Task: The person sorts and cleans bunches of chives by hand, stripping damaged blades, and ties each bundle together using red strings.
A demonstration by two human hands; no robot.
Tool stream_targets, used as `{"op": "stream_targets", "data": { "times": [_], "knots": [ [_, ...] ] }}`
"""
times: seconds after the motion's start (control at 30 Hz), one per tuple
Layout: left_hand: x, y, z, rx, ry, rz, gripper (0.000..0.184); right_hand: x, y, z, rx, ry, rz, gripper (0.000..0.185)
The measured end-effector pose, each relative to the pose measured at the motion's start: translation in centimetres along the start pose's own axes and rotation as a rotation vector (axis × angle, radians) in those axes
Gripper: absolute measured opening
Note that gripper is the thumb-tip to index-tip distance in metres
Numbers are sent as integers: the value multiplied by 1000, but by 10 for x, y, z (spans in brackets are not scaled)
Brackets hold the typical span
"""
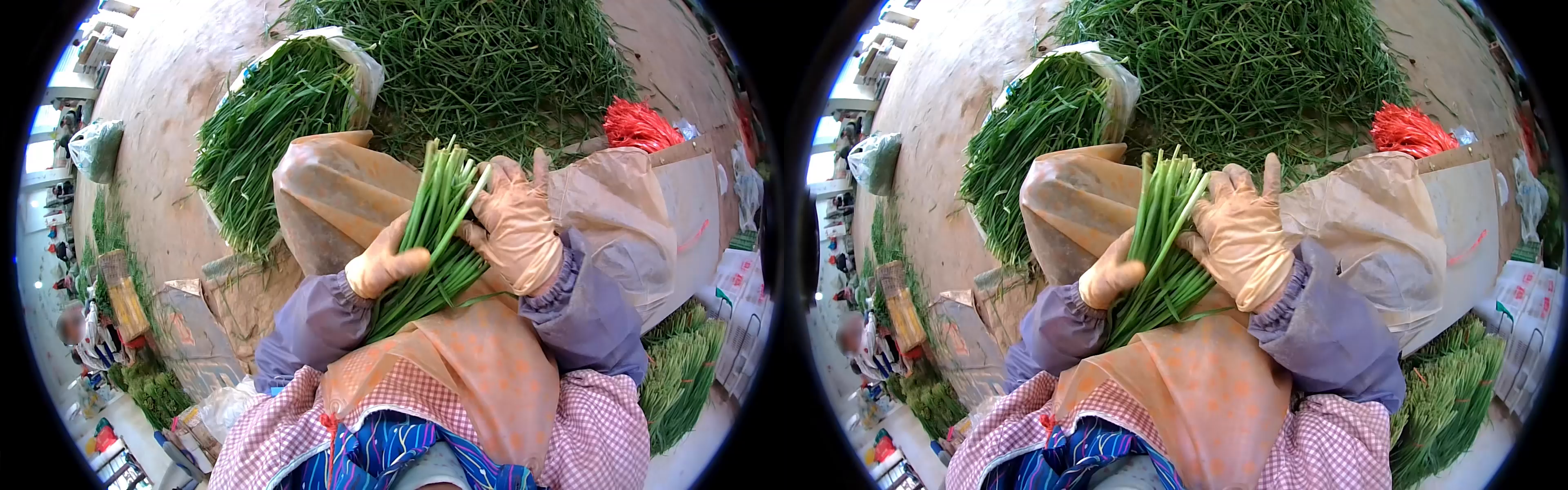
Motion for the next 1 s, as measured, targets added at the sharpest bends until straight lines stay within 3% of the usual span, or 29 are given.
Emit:
{"op": "stream_targets", "data": {
  "times": [0.07, 0.2, 0.3, 0.43, 0.47, 0.6, 0.7, 0.73, 0.77, 0.83, 0.87, 0.9, 0.93, 1.0],
  "knots": [
    [1, -4, 0, -7, 198, 39, 84, 18, -1, 5, -2, 31, 67, 42],
    [5, -5, 3, -91, 180, 166, 83, 19, -2, 6, 27, 266, 67, 32],
    [4, -11, 9, -218, -51, 179, 73, 19, 3, 3, -49, 410, 125, 21],
    [2, -12, 4, -204, -117, 228, 69, 34, 10, 10, -79, 274, 286, 11],
    [1, -13, 2, -191, -160, 222, 66, 32, 9, 12, -45, 321, 305, 17],
    [-3, -16, -2, -200, -240, 177, 65, 17, 14, 25, 9, 323, 413, 14],
    [-4, -16, 3, -202, -183, 152, 65, 4, 23, 31, -29, 383, 561, 12],
    [-3, -17, 2, -191, -191, 153, 66, 2, 28, 49, -108, 234, 647, 10],
    [-1, -18, 1, -180, -198, 155, 67, 1, 31, 71, 3, 282, 685, 12],
    [-2, -19, -1, -175, -216, 153, 68, -16, 36, 118, 339, 831, 900, 14],
    [-4, -20, -1, -178, -228, 152, 68, -36, 34, 136, 416, 905, 958, 15],
    [-4, -21, -2, -180, -241, 152, 68, -55, 34, 165, 605, 809, 966, 20],
    [-4, -22, -2, -174, -281, 152, 68, -60, 27, 209, 631, 742, 850, 30],
    [-4, -20, -1, -158, -352, 146, 68, -56, 27, 193, 318, 200, 819, 36]
  ]
}}
Point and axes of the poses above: each hand's wrist, its own y-axis towards the middle knuckle, its own x-axis out of the palm, z = x × y, the point moved 1 cm from there along y, towards the middle knuckle, and after that the axes turned 14 degrees about y, right-handed, at the moved point
